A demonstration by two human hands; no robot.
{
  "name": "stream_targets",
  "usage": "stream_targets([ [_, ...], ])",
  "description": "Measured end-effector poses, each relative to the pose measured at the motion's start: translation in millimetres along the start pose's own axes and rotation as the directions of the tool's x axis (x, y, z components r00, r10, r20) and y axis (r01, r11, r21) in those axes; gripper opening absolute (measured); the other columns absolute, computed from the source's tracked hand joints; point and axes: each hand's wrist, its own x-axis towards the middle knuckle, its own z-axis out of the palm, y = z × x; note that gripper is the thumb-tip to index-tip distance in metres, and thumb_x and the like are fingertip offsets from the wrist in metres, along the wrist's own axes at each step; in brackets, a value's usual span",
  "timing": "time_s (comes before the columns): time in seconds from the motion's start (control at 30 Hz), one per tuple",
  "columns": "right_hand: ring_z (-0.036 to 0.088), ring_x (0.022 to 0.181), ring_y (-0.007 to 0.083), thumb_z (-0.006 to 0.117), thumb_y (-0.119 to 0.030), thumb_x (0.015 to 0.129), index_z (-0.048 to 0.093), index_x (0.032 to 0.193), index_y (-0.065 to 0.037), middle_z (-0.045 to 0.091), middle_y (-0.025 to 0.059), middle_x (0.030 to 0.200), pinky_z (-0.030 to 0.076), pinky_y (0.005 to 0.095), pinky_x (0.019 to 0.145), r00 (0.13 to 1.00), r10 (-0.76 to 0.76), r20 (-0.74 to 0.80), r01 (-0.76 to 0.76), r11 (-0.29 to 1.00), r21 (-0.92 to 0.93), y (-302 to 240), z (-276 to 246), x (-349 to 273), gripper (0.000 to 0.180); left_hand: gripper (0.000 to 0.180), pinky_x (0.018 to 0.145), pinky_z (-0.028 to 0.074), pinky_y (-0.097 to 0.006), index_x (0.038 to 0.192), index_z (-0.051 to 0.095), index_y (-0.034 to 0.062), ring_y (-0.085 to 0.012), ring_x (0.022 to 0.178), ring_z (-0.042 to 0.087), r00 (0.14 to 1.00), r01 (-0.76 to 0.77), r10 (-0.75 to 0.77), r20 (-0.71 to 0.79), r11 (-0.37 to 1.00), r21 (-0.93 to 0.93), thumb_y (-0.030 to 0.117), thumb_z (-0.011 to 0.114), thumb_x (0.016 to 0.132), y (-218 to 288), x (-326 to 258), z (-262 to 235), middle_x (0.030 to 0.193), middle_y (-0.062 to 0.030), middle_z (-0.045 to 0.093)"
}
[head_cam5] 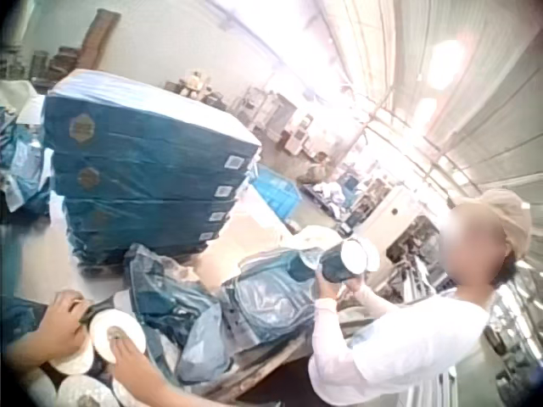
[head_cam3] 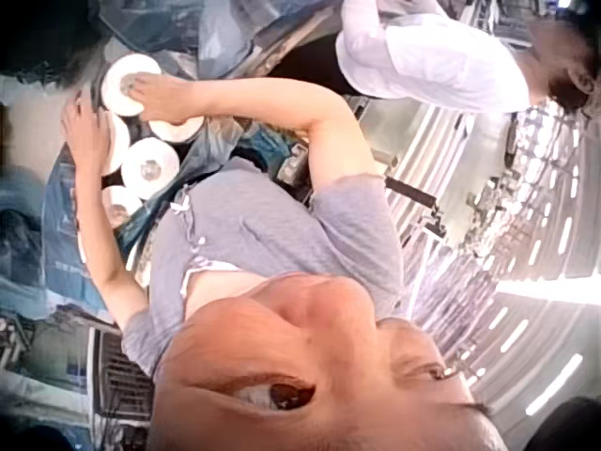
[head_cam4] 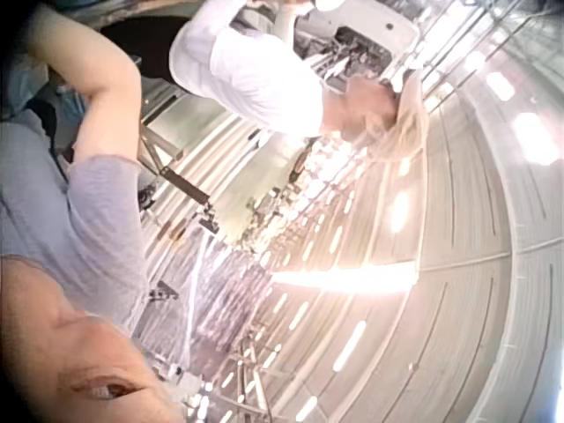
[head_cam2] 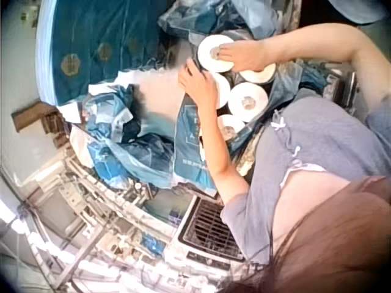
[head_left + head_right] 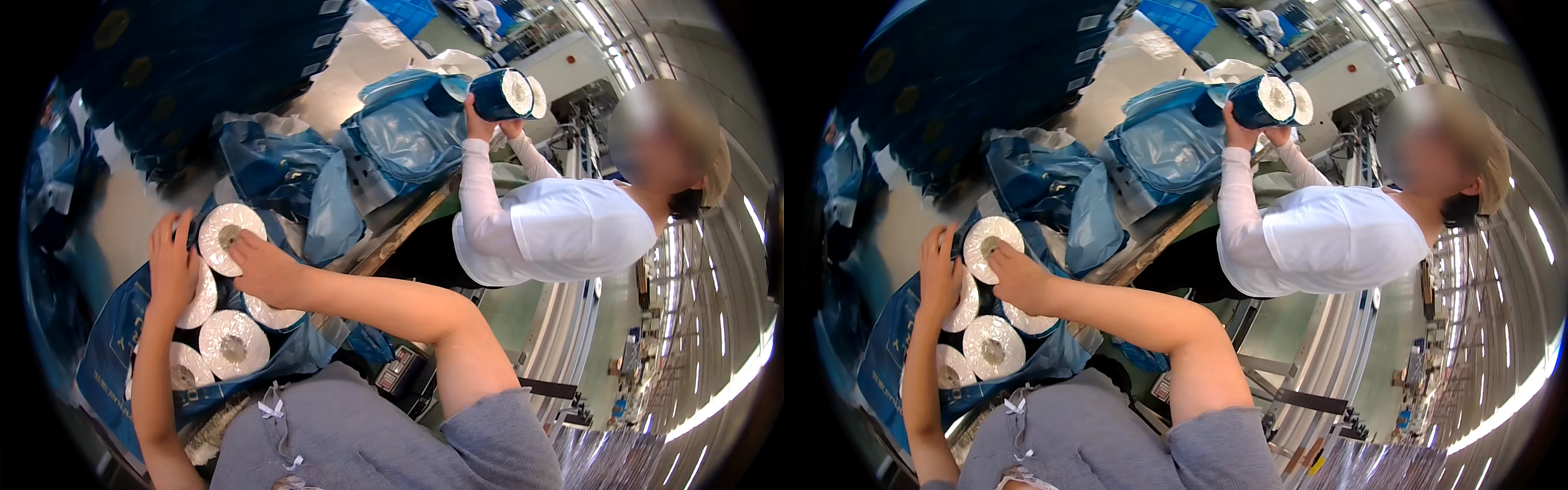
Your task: The person opens blue plastic packages containing toilet paper rolls, removes the rolls, and places them onto a conveyor belt. The person repeats this process with multiple packages while another worker performs similar actions nearby.
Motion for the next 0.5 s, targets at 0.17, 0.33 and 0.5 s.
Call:
stream_targets([
  [0.17,0.049,0.098,0.0314,0.062,-0.021,0.067,0.071,0.072,-0.016,0.056,0.0148,0.095,0.032,0.0402,0.094,0.969,0.042,-0.245,-0.032,0.998,0.048,-5,24,8,0.011,0.062,0.100,0.028,-0.052,0.120,0.054,0.0065,-0.0420,0.118,0.037,0.936,-0.025,0.033,0.350,0.999,-0.029,0.022,0.073,0.062,23,-97,-46,0.126,-0.0249,0.041],
  [0.33,0.049,0.094,0.0290,0.064,-0.023,0.064,0.071,0.067,-0.017,0.056,0.0127,0.091,0.034,0.0383,0.087,0.966,0.041,-0.254,-0.035,0.999,0.027,-7,11,3,0.010,0.066,0.104,0.023,-0.051,0.119,0.055,0.0053,-0.0453,0.123,0.031,0.895,-0.117,0.060,0.442,0.988,0.102,0.026,0.071,0.059,21,-95,-41,0.132,-0.0297,0.036],
  [0.5,0.048,0.096,0.0342,0.063,-0.020,0.060,0.066,0.072,-0.010,0.049,0.0155,0.092,0.037,0.0447,0.089,0.823,0.243,-0.514,-0.194,0.970,0.148,-26,-50,-45,0.016,0.044,0.085,0.035,-0.045,0.086,0.066,0.0048,-0.0375,0.095,0.043,0.898,-0.249,0.219,0.382,0.968,0.032,0.029,0.075,0.050,22,-67,-37,0.093,-0.0199,0.045],
])
